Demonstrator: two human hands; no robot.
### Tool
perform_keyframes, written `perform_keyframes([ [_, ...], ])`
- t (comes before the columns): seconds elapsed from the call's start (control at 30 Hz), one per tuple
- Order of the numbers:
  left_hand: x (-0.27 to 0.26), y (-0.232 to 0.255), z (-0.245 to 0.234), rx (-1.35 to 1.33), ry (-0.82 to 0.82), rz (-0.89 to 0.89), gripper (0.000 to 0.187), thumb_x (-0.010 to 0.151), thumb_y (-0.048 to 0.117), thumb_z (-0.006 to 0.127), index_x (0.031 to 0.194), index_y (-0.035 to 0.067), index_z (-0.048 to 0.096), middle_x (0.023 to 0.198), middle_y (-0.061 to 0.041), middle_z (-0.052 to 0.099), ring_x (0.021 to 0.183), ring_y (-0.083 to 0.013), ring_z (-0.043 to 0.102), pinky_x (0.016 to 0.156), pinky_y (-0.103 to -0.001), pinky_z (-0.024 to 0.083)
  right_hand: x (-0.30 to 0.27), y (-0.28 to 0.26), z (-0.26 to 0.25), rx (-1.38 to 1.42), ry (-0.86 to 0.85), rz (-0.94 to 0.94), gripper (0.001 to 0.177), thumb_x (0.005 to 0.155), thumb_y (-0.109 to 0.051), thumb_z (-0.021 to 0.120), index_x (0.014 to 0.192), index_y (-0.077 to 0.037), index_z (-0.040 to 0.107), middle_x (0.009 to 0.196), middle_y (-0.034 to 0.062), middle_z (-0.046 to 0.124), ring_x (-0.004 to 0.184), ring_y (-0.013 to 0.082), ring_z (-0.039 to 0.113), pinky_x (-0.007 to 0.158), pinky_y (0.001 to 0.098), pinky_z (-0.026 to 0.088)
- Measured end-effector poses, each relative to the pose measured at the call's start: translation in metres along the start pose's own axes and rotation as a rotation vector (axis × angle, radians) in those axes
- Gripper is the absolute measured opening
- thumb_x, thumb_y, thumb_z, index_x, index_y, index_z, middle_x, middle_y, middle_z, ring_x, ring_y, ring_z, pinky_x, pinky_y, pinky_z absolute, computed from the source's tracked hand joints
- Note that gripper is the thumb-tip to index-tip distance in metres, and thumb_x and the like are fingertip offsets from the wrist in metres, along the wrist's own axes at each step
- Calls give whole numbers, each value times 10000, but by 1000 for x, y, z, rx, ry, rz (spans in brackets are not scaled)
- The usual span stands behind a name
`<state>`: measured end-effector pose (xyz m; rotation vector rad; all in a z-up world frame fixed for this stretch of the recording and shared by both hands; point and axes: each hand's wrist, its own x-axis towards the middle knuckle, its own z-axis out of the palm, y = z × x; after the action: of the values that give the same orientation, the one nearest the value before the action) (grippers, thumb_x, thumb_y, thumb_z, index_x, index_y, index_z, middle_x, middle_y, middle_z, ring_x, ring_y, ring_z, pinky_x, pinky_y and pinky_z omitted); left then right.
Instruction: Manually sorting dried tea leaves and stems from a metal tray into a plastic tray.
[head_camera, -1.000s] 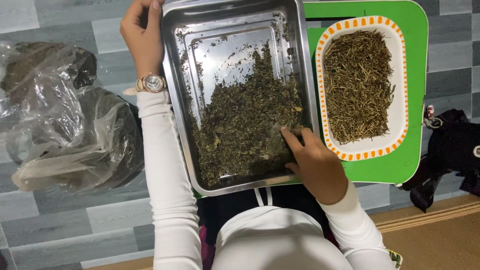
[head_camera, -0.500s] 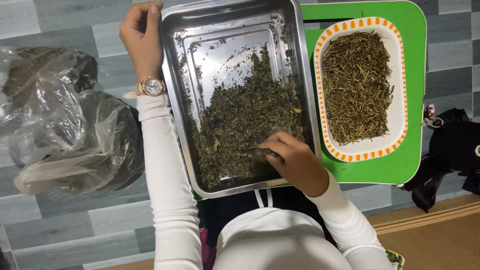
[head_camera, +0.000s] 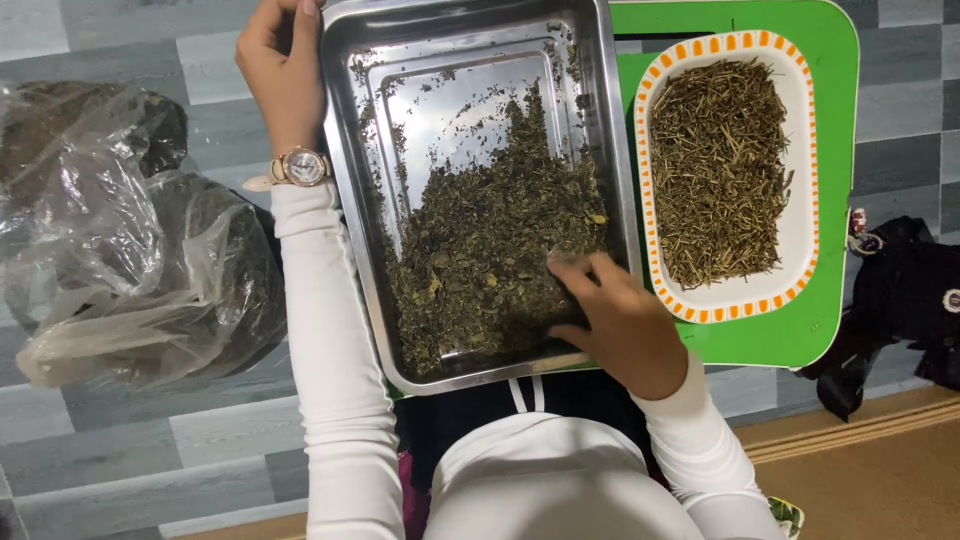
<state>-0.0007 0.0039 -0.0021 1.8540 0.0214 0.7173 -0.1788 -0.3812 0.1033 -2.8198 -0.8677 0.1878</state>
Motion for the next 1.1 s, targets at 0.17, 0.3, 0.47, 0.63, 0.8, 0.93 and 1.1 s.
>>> perform_keyframes([
  [0.17, 3, 13, 1, -22, -3, 0, 182, 1048, 168, 606, 1017, 53, 744, 994, -48, 748, 940, -173, 686, 815, -314, 547, 13, -23, 11, 230, -178, 57, 766, 699, -219, 939, 1364, -72, 591, 1284, 198, 626, 798, 330, 769, 600, 351, 710],
  [0.3, 3, 11, 1, -14, -19, 17, 193, 1051, 168, 597, 1013, 42, 738, 1008, -68, 761, 950, -189, 698, 828, -330, 553, 25, -37, 30, 347, 49, -98, 511, 712, -80, 945, 1132, 27, 673, 1091, 221, 701, 770, 338, 774, 560, 322, 728],
  [0.47, 4, 12, 1, 1, 2, 4, 180, 1033, 174, 615, 999, 61, 751, 988, -54, 763, 953, -180, 697, 830, -335, 550, 54, -44, 17, 650, -14, -121, 178, 925, 1, 643, 1096, 32, 680, 1068, 141, 641, 684, 208, 679, 571, 252, 632],
  [0.63, 3, 11, 1, -13, 5, -5, 169, 1031, 140, 608, 993, 59, 752, 978, -45, 753, 944, -177, 688, 832, -326, 543, 66, -50, -23, 567, -78, -58, 498, 914, -234, 724, 1381, -96, 618, 1312, 105, 581, 1064, 286, 631, 890, 466, 576],
  [0.8, 3, 8, 0, -30, 3, 5, 172, 1037, 152, 605, 1008, 63, 749, 996, -51, 764, 953, -176, 699, 831, -328, 553, 52, -72, -3, -30, 77, -232, 1155, 528, -692, 907, 1528, -300, 483, 1561, 250, 455, 1344, 435, 568, 1030, 519, 582],
  [0.93, 4, 12, 1, -26, -16, 7, 183, 1042, 152, 597, 1008, 47, 743, 997, -66, 755, 961, -196, 697, 839, -342, 559, 65, -85, 10, 14, -238, -223, 1236, 587, -513, 968, 1601, -313, 291, 1659, 226, 170, 1511, 463, 177, 1086, 782, 251],
  [1.1, 5, 15, 1, 5, -10, -41, 175, 1028, 159, 610, 1010, 60, 754, 1003, -59, 764, 981, -195, 703, 866, -343, 565, 89, -89, 9, -35, -542, -187, 1102, 714, -505, 903, 1598, -319, 272, 1681, 213, 57, 1526, 463, 70, 1096, 764, 262],
])
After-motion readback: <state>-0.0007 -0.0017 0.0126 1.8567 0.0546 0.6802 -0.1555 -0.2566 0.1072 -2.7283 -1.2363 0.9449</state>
